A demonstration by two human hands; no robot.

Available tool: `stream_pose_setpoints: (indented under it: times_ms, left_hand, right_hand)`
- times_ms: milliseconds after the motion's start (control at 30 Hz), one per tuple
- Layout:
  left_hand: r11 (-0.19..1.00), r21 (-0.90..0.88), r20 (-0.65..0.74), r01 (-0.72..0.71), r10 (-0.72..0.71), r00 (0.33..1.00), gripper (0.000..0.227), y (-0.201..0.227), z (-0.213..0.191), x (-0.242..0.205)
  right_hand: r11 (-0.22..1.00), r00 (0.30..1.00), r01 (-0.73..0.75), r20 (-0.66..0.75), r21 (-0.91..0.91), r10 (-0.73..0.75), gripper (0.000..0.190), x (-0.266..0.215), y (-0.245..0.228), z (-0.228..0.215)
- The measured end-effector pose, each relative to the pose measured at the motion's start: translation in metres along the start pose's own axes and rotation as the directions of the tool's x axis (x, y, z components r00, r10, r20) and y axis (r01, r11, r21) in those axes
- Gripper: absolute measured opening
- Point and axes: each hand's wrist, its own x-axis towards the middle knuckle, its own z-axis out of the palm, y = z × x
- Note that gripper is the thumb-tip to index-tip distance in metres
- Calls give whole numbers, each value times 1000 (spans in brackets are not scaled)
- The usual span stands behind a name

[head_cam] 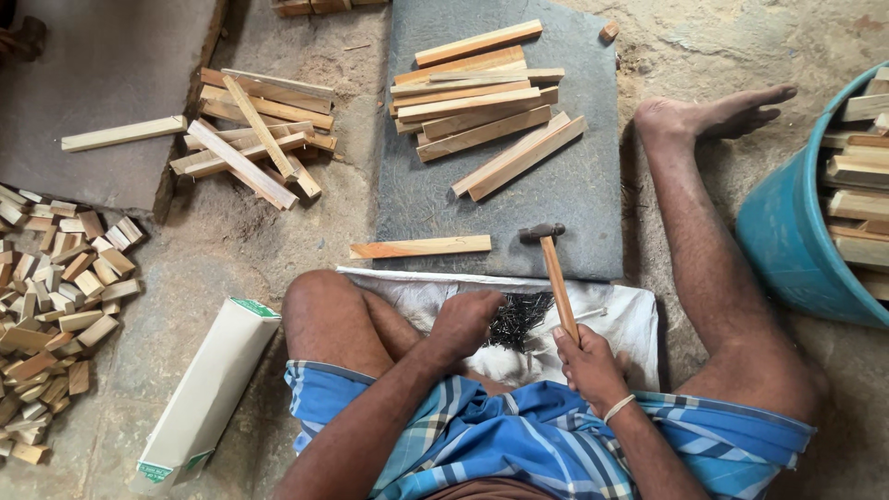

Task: The person sits on the floor and repeatedly hammers nails into small wooden planks. They pick up a plank, place a nail, hammer it in, and then set the finished piece aside. The process is repeated continuously.

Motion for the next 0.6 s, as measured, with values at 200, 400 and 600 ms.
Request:
stream_pose_setpoints:
  times_ms: [200, 400, 600]
  left_hand:
    - [987, -123, -47, 106, -113, 993, 15, -7, -4, 7]
    - [987, -152, -357, 43, -96, 929, 14, -39, -15, 41]
    - [802, 594, -2, -66, 83, 997, 13, -66, -29, 70]
  right_hand:
    - [997, 997, -66, 36, -32, 67, 27, 1, -2, -1]
    - [996, 994, -84, 70, 16, 83, 25, 5, 2, -3]
    - [997, 994, -72, 77, 3, 72, 26, 5, -2, -1]
